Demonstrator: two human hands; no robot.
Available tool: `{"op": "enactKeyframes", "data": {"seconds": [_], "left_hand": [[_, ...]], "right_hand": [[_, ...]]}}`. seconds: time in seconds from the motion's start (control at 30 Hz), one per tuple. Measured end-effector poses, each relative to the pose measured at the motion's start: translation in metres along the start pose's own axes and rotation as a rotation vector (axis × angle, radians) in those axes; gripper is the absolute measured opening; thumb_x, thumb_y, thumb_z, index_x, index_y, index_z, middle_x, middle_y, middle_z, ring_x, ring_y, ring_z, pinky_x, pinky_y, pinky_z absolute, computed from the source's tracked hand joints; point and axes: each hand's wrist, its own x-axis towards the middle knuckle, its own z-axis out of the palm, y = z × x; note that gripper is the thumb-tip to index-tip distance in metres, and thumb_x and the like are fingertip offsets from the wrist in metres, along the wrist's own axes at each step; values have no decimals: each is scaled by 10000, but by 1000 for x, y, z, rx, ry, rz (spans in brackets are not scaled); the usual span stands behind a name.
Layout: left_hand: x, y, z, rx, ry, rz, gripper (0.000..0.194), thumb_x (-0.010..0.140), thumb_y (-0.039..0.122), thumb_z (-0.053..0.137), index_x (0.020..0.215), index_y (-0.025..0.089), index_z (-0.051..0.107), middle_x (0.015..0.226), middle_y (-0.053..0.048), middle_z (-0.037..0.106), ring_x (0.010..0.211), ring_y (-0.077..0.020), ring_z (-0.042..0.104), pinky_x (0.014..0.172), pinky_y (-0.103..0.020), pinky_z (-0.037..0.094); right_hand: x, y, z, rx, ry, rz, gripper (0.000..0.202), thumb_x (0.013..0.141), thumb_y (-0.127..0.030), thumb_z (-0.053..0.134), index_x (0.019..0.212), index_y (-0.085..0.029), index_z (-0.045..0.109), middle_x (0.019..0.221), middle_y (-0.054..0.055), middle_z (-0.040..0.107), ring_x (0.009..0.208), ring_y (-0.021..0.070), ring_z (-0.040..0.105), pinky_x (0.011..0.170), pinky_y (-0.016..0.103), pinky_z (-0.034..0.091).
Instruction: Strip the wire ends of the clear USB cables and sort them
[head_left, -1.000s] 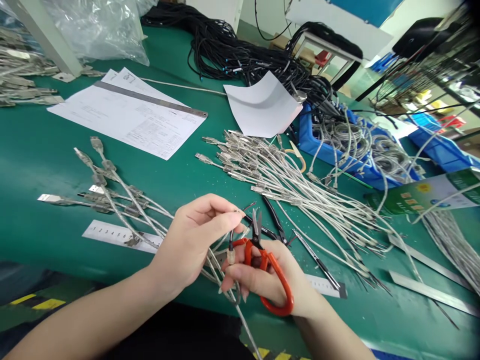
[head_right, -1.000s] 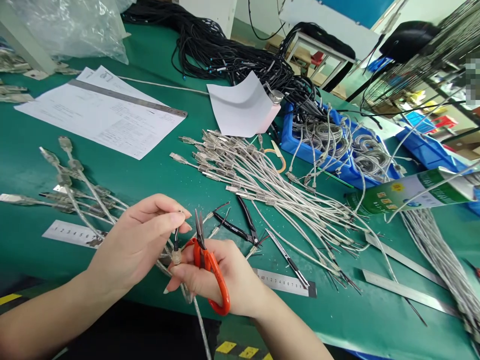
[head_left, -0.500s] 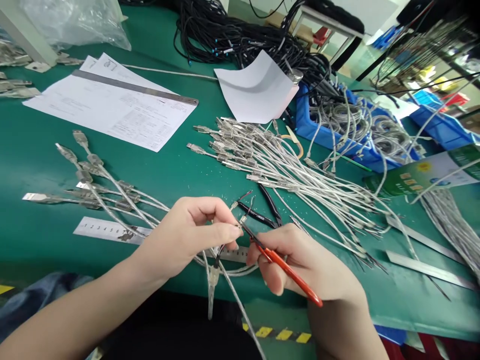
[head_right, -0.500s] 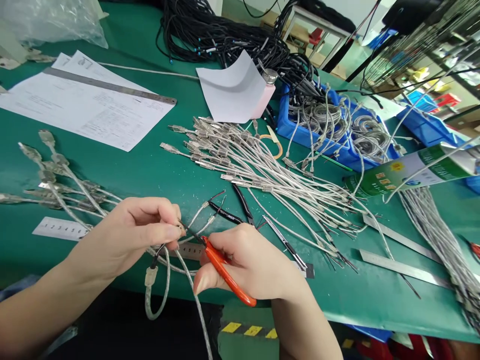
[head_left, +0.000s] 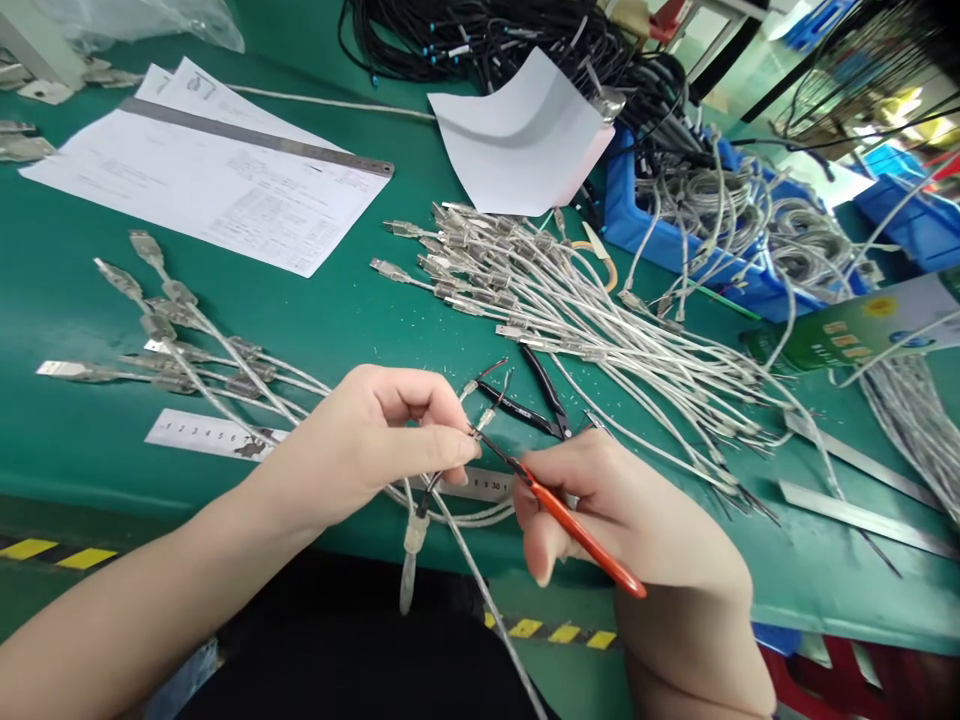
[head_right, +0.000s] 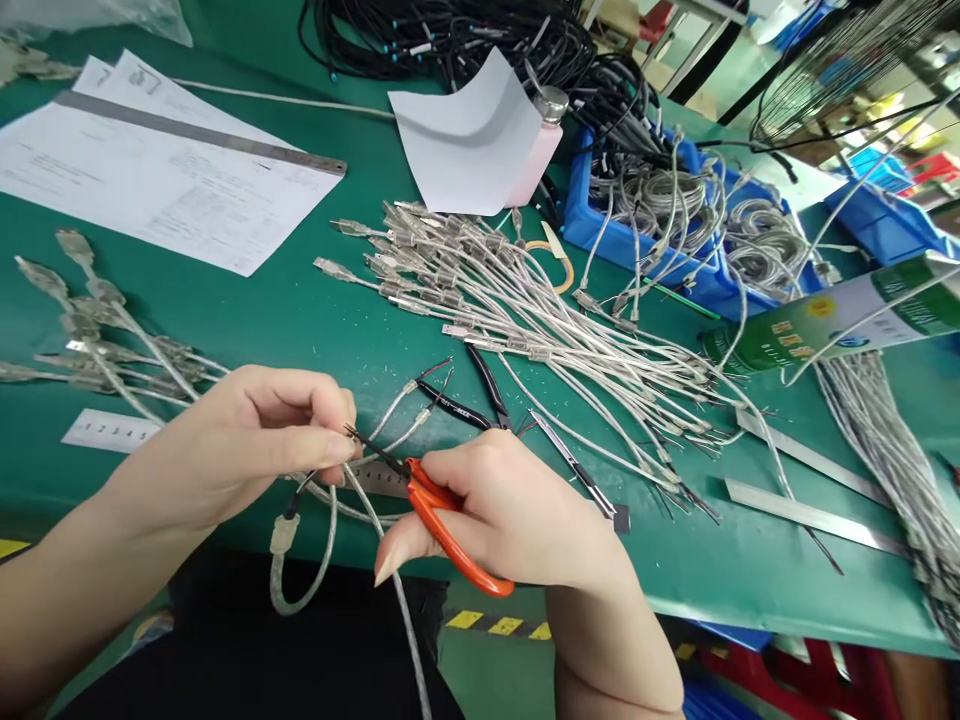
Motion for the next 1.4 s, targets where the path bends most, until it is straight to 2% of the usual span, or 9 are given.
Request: {"op": "enactKeyframes", "data": {"seconds": [0.17,0.33,0.67,0.87,0.97,1.07,1.17,1.3,1.4], "left_hand": [[0,0,0,16,8,-11,156,741,153,700,601,184,639,560,67,638,547,-56,577,540,-122,455],[-1,-1,-1,14,-1,-16,155,748,147,688,604,183,644,572,63,641,549,-56,576,541,-124,462],[-1,-3,-2,5,-1,-34,151,747,157,699,605,182,652,584,53,637,551,-57,560,543,-127,464],[-1,-7,-6,-36,0,-41,155,761,162,715,618,197,667,604,48,643,581,-72,599,553,-133,491],[0,-7,-8,-90,18,10,115,791,187,733,684,226,719,650,53,681,608,-58,628,582,-111,497],[5,-9,-5,-150,123,125,76,818,210,742,761,258,756,720,56,719,679,-53,660,658,-101,511],[12,-12,3,-201,191,203,29,821,253,758,795,266,760,764,55,730,707,-63,660,680,-118,520],[14,-7,7,-106,168,260,225,906,397,648,1089,288,720,1011,18,731,908,-119,651,797,-194,532],[4,0,-9,259,139,247,340,925,466,588,1204,279,643,1167,-15,676,1062,-176,601,895,-263,493]], "right_hand": [[0,-1,0,-25,-15,-35,672,941,-683,334,610,-167,609,505,25,607,431,80,320,445,253,277],[2,2,1,-34,-8,-38,574,965,-564,406,626,-164,638,493,16,608,417,75,340,431,244,267],[6,4,3,16,2,-87,673,940,-671,372,636,-152,676,467,12,571,402,64,272,397,251,234],[10,7,5,126,6,-72,607,888,-665,504,622,-151,684,455,7,567,365,52,357,366,224,255],[13,9,9,349,128,-10,502,833,-625,627,648,-160,665,471,-12,559,385,71,464,373,196,336],[19,7,15,620,284,-49,402,813,-555,692,781,-154,684,640,26,677,445,83,522,423,207,423],[24,1,25,760,255,-68,355,720,-439,808,898,-159,681,745,34,714,497,97,557,460,226,473],[21,-6,25,660,415,-25,252,745,-352,789,847,-175,642,672,2,689,499,101,560,492,238,488],[8,0,9,374,631,84,278,759,-420,768,859,-177,678,737,24,702,538,111,556,523,255,478]]}}
